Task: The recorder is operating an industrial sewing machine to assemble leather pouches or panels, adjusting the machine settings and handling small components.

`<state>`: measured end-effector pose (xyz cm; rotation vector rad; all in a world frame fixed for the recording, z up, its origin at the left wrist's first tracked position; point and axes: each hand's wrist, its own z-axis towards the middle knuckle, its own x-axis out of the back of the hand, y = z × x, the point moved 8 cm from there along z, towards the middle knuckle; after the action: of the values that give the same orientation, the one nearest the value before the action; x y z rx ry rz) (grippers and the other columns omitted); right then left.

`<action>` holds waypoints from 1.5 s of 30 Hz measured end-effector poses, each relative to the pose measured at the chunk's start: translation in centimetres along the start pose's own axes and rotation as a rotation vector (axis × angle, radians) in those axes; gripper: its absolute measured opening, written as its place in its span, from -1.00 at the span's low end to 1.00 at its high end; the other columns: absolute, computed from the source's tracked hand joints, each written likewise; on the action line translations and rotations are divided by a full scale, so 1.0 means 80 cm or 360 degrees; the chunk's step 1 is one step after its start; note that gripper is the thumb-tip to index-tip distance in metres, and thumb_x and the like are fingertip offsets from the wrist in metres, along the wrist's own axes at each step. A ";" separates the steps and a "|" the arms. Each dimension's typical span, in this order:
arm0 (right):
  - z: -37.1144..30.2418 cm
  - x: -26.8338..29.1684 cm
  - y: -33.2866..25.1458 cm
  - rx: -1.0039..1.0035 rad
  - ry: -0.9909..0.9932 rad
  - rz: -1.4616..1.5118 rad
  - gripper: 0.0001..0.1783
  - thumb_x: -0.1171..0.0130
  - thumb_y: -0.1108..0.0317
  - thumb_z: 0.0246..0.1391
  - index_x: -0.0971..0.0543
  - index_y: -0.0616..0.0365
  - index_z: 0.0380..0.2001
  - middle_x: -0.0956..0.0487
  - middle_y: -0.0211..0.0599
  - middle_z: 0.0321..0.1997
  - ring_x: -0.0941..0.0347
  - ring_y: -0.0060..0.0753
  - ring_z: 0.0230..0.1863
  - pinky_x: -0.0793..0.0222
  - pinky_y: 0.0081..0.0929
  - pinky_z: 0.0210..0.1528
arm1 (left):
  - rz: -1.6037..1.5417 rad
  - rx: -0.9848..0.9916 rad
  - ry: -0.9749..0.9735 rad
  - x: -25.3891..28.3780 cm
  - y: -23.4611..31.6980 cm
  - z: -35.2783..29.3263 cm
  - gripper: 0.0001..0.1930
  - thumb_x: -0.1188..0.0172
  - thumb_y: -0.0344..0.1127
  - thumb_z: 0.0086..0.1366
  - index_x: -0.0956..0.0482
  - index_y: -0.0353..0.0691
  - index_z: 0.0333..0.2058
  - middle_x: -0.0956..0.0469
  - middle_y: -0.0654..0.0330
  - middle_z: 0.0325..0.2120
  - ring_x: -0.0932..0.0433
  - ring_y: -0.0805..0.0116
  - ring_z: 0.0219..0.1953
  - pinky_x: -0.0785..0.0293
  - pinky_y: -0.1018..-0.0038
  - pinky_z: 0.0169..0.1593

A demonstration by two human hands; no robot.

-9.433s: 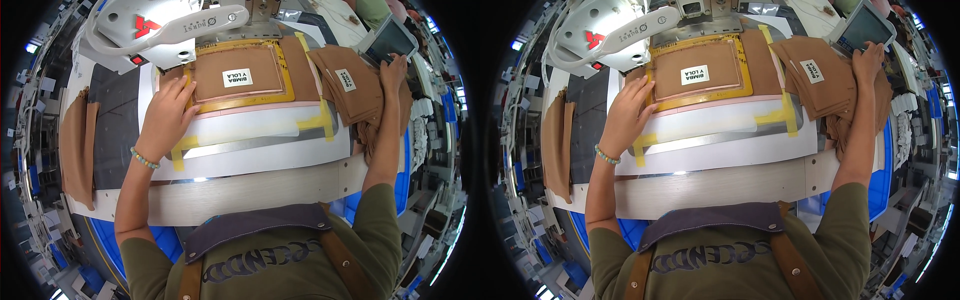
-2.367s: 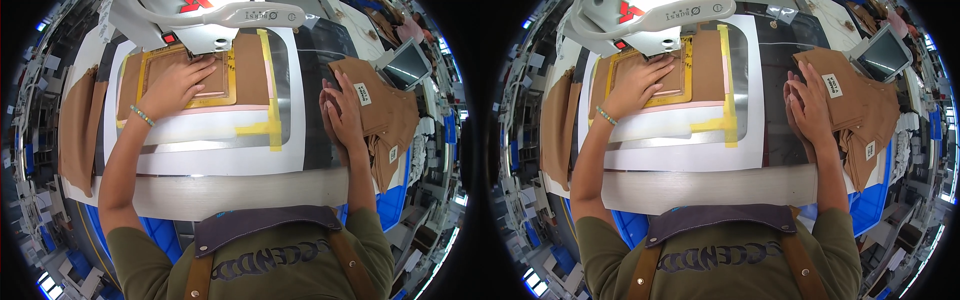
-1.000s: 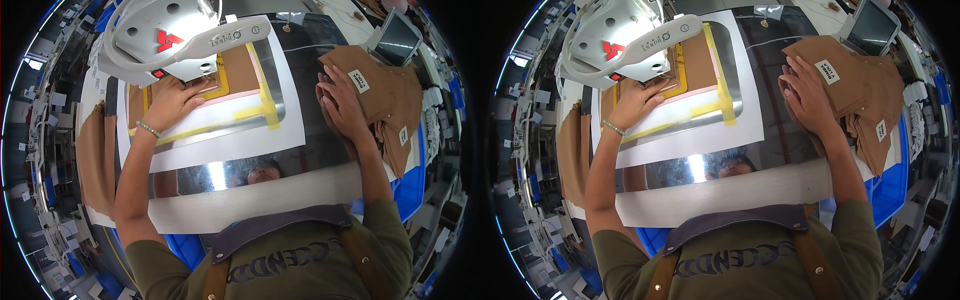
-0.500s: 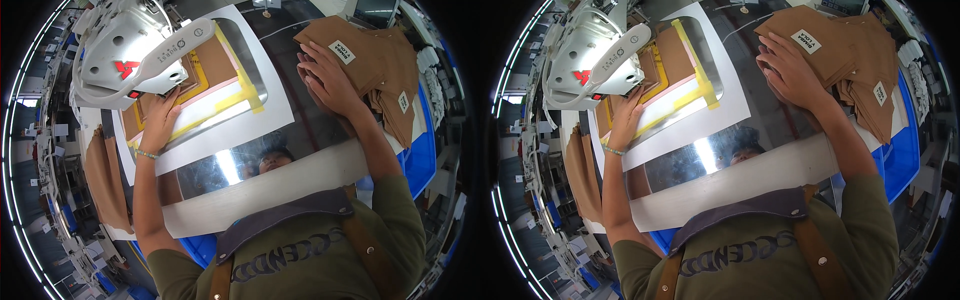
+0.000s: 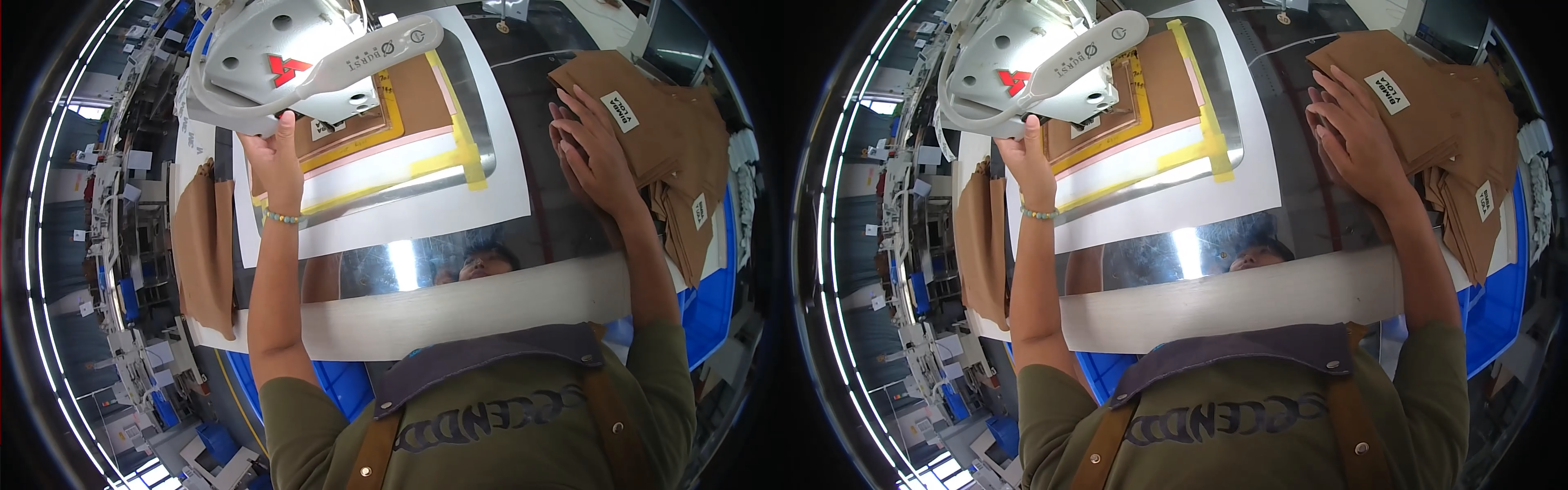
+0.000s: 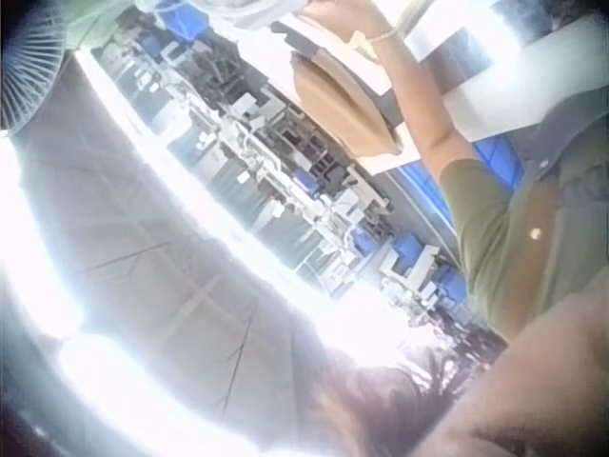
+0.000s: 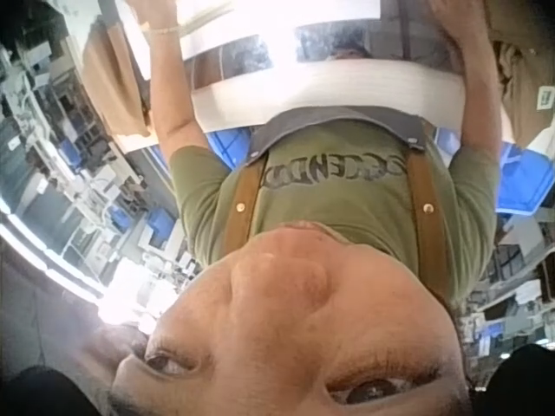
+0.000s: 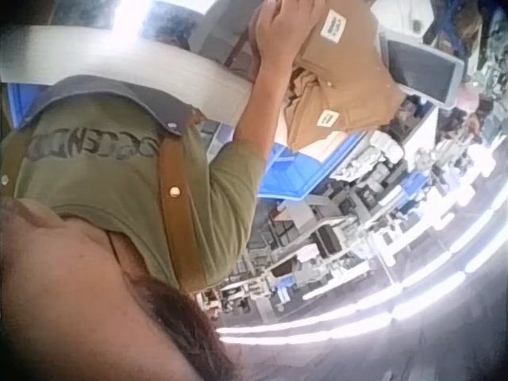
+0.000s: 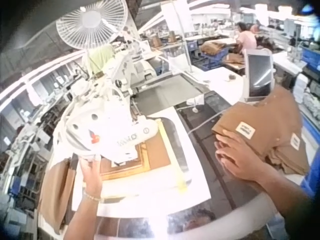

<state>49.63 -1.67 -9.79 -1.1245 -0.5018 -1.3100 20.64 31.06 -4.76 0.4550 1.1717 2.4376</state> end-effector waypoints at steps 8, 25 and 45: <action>-0.003 0.002 0.000 0.0043 0.0015 0.0047 -0.75 -0.08 0.49 0.18 -0.60 0.25 -0.08 -0.38 -0.08 0.44 -0.06 0.11 0.55 -0.04 -0.01 0.51 | 0.0141 0.0130 -0.0001 0.003 0.018 0.001 -0.32 -0.25 -0.33 0.44 -0.10 -0.40 0.37 -0.28 0.01 0.31 -0.33 0.28 0.30 -0.19 0.37 0.39; 0.008 0.001 -0.068 0.0335 -0.0147 0.0226 -0.76 -0.10 0.46 0.19 -0.64 0.23 -0.12 -0.49 -0.17 0.35 -0.22 0.05 0.48 0.02 0.08 0.54 | 0.0347 0.1029 0.1428 0.115 0.056 -0.599 -0.67 -0.10 -0.42 0.41 -0.42 -0.40 0.10 -0.51 0.06 -0.08 -0.53 0.25 -0.05 -0.49 0.42 0.00; 0.151 -0.183 -0.157 0.0570 -0.0357 0.0359 -0.41 -0.04 -0.02 0.36 -0.52 0.13 0.27 -0.37 -0.04 0.45 -0.06 0.06 0.54 -0.02 -0.04 0.48 | -0.0816 0.2083 0.0201 -0.044 -0.099 -0.614 -0.65 -0.16 -0.43 0.37 -0.43 -0.40 0.09 -0.52 0.07 -0.12 -0.54 0.24 -0.10 -0.51 0.43 -0.06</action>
<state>37.74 17.59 -12.29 -0.9969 -0.7217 -0.8615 3.30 1.18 -40.73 0.2574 2.4504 1.0264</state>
